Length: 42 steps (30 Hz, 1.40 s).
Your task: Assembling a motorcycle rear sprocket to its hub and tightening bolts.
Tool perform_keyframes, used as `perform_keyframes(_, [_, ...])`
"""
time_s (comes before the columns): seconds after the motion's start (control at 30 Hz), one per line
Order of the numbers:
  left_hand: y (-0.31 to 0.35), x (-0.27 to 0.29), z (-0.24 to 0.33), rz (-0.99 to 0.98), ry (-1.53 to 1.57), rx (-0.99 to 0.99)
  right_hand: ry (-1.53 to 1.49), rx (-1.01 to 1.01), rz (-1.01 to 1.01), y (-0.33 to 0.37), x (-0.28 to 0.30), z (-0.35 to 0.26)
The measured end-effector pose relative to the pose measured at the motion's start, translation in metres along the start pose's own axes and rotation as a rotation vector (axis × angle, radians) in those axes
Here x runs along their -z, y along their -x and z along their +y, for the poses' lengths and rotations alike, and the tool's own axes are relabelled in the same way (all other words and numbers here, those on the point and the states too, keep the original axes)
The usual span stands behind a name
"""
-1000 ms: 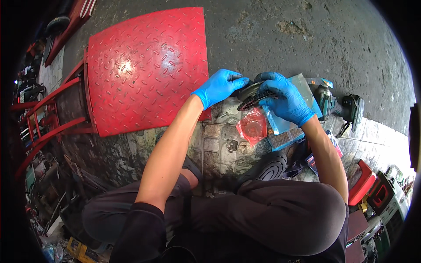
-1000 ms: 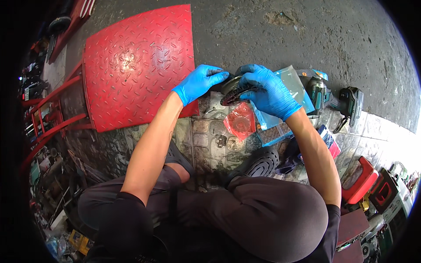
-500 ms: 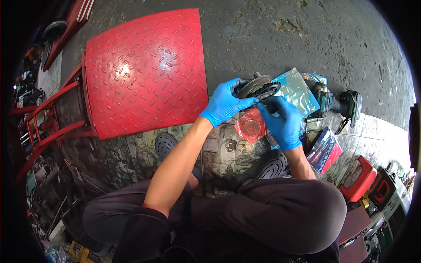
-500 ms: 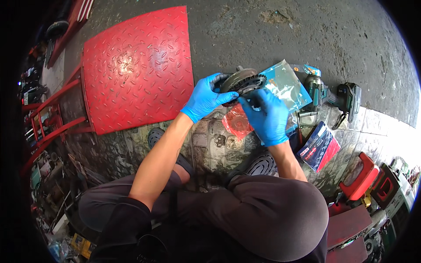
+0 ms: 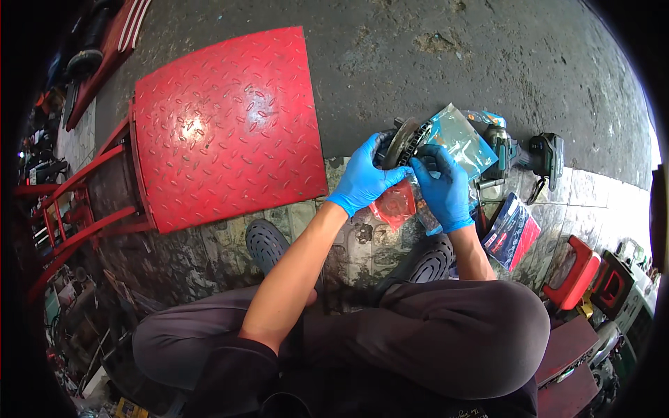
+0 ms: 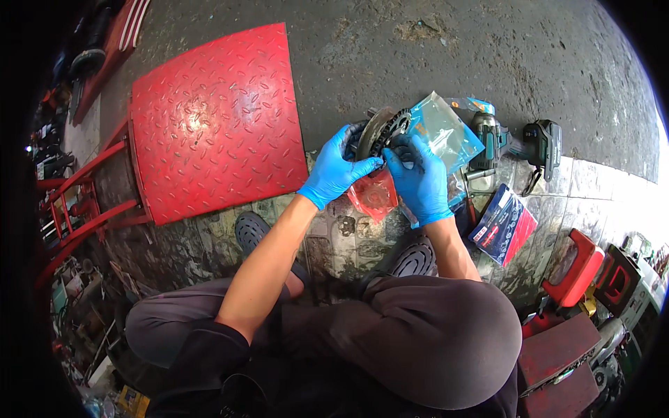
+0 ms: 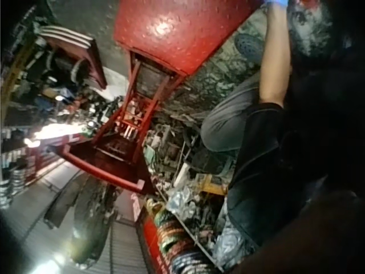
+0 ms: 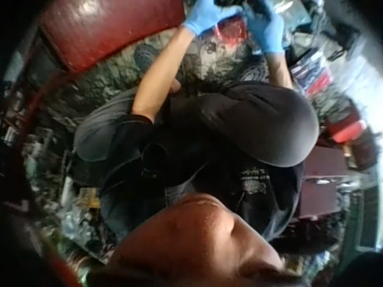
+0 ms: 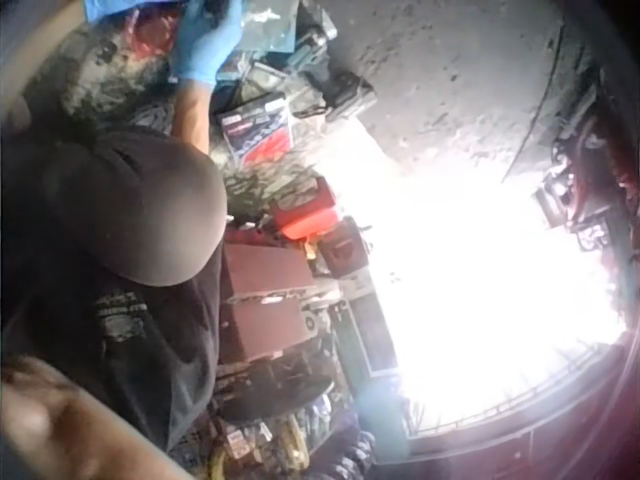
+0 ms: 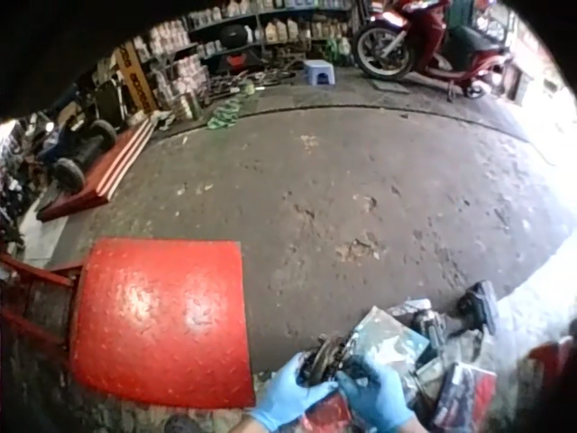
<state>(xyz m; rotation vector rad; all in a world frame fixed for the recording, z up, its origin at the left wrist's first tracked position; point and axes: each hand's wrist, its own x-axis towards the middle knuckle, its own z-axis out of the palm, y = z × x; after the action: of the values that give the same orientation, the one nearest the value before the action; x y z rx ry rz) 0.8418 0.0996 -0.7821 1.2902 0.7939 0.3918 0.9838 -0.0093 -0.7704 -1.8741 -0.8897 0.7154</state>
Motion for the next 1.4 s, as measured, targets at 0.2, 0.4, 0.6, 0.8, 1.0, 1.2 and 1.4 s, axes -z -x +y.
perform_keyframes(0.2, [-0.003, -0.004, 0.002, 0.016, 0.019, -0.040, 0.108, -0.015, -0.136, -0.012, 0.013, -0.002])
perform_keyframes(0.4, [0.001, -0.010, 0.003, 0.086, -0.031, -0.027, 0.138, 0.006, -0.100, -0.017, 0.014, 0.009])
perform_keyframes(0.6, [-0.009, 0.002, -0.015, 0.069, 0.301, -0.023, 0.158, -0.016, -0.108, -0.018, 0.008, 0.000])
perform_keyframes(0.8, [-0.025, 0.000, -0.032, 0.097, 0.396, -0.049, 0.159, -0.041, -0.079, -0.019, 0.009, -0.002])
perform_keyframes(1.0, [-0.033, 0.009, -0.033, 0.024, 0.417, 0.113, 0.128, -0.126, -0.068, -0.015, 0.006, 0.003])
perform_keyframes(1.2, [-0.043, 0.016, -0.038, -0.037, 0.543, 0.114, 0.163, -0.145, -0.077, -0.012, 0.012, 0.000])
perform_keyframes(1.4, [-0.052, 0.012, -0.039, 0.004, 0.463, 0.192, 0.149, -0.225, -0.034, -0.006, 0.011, -0.001])
